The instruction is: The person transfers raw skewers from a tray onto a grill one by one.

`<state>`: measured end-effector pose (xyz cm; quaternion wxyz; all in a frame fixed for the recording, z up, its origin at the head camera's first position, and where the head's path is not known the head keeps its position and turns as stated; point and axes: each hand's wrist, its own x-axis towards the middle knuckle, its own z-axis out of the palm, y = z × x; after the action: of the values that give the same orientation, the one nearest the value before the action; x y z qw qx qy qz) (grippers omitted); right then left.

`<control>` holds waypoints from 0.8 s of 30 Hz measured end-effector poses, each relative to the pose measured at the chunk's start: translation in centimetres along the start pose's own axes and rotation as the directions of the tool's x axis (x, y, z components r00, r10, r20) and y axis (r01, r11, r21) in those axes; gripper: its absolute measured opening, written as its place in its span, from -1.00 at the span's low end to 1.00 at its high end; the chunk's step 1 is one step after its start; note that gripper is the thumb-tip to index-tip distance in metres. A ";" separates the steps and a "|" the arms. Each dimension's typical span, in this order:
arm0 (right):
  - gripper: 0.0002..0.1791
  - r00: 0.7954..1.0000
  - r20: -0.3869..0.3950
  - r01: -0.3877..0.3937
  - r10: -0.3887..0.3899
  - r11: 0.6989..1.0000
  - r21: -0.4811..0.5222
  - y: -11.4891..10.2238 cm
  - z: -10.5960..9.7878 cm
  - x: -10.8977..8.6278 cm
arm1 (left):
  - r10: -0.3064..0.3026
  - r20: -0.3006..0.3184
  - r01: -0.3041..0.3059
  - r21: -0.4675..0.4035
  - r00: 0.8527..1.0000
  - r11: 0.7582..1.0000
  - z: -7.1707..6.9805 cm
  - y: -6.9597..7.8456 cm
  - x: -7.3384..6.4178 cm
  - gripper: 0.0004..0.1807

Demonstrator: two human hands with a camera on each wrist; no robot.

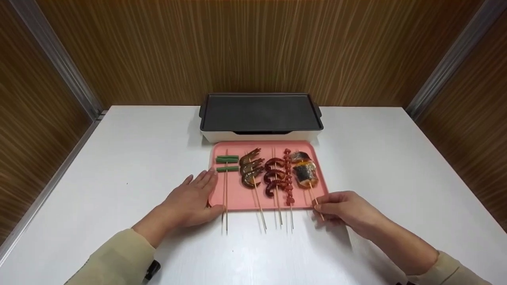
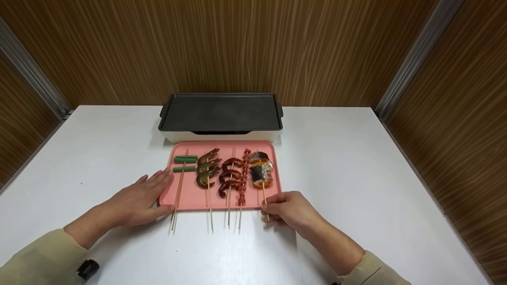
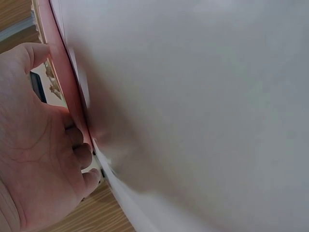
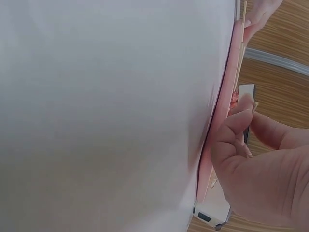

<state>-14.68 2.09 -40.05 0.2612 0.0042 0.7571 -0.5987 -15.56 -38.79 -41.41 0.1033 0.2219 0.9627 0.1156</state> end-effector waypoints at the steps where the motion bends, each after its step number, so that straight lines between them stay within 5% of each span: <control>1: -0.71 1.000 -0.003 0.003 -0.003 1.000 0.005 0.0 0.0 0.0 | -0.001 -0.001 0.001 -0.002 1.000 1.000 0.0 0.0 0.0 0.03; 16: -0.68 1.000 -0.009 0.023 -0.022 0.997 0.074 -0.4 -0.4 -0.8 | 0.000 -0.001 0.000 -0.005 1.000 1.000 0.1 0.1 0.0 0.04; 24: -0.60 0.998 -0.014 0.054 -0.054 0.998 0.026 -1.2 -0.8 -1.7 | 0.007 -0.015 -0.008 -0.008 1.000 1.000 0.0 0.0 0.0 0.03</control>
<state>-13.91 2.99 -38.16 0.2398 -0.0090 0.7507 -0.6155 -15.51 -38.78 -41.41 0.0963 0.2243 0.9621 0.1215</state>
